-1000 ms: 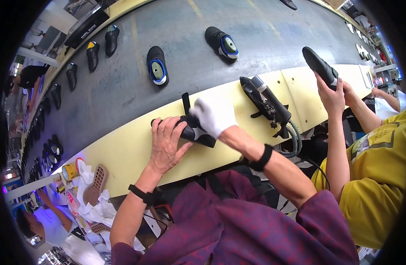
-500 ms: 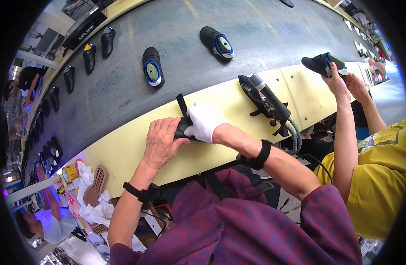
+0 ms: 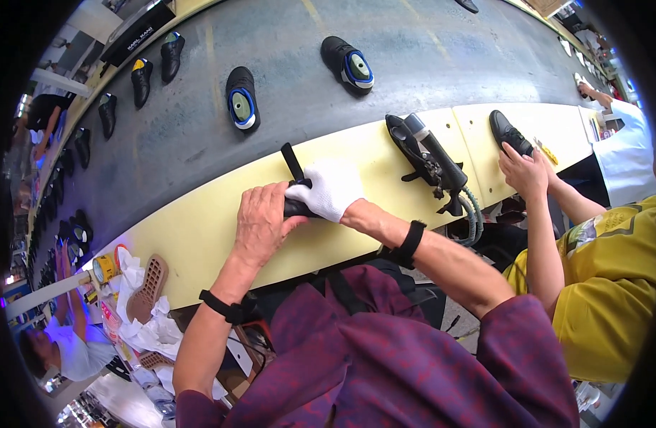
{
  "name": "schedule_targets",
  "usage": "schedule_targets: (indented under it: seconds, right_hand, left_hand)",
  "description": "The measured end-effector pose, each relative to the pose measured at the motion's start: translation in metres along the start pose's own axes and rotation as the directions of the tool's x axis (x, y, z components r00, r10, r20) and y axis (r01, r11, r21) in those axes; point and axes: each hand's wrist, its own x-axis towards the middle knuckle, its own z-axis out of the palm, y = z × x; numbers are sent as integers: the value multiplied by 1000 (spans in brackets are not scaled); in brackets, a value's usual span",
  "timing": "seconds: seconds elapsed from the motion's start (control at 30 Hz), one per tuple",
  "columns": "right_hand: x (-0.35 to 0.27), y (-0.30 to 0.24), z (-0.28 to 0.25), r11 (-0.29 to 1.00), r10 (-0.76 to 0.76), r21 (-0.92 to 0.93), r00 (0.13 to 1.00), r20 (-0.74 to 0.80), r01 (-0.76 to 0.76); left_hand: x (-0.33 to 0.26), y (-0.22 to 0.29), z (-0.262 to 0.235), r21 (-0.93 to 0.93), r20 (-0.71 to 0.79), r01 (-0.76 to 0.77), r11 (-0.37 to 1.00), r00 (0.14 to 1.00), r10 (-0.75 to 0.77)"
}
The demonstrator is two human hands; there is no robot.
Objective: Checking and finishing shoe uppers on a conveyor belt assembly line.
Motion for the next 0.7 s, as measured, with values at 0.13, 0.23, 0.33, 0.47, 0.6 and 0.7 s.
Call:
schedule_targets:
  seconds: [0.13,0.23,0.33,0.47,0.6,0.7]
  right_hand:
    - [3,7,15,992,-102,37,954,-283,117]
    - [5,9,18,987,-153,1,942,-298,160]
    - [18,8,10,986,-165,-58,975,-149,158]
    - [27,15,13,977,-177,-128,983,-51,170]
    - [36,20,18,975,-173,-152,982,-71,161]
    - [42,23,19,978,-119,-181,990,-82,102]
  left_hand:
    - [6,4,6,30,37,50,998,998,-51]
    - [4,6,10,57,49,83,995,995,-86]
    - [3,9,12,74,52,98,992,993,-102]
    - [6,12,16,15,-2,88,996,996,-88]
    - [1,9,23,-50,-20,126,991,992,-127]
    - [-6,6,29,-125,-90,81,989,992,-92]
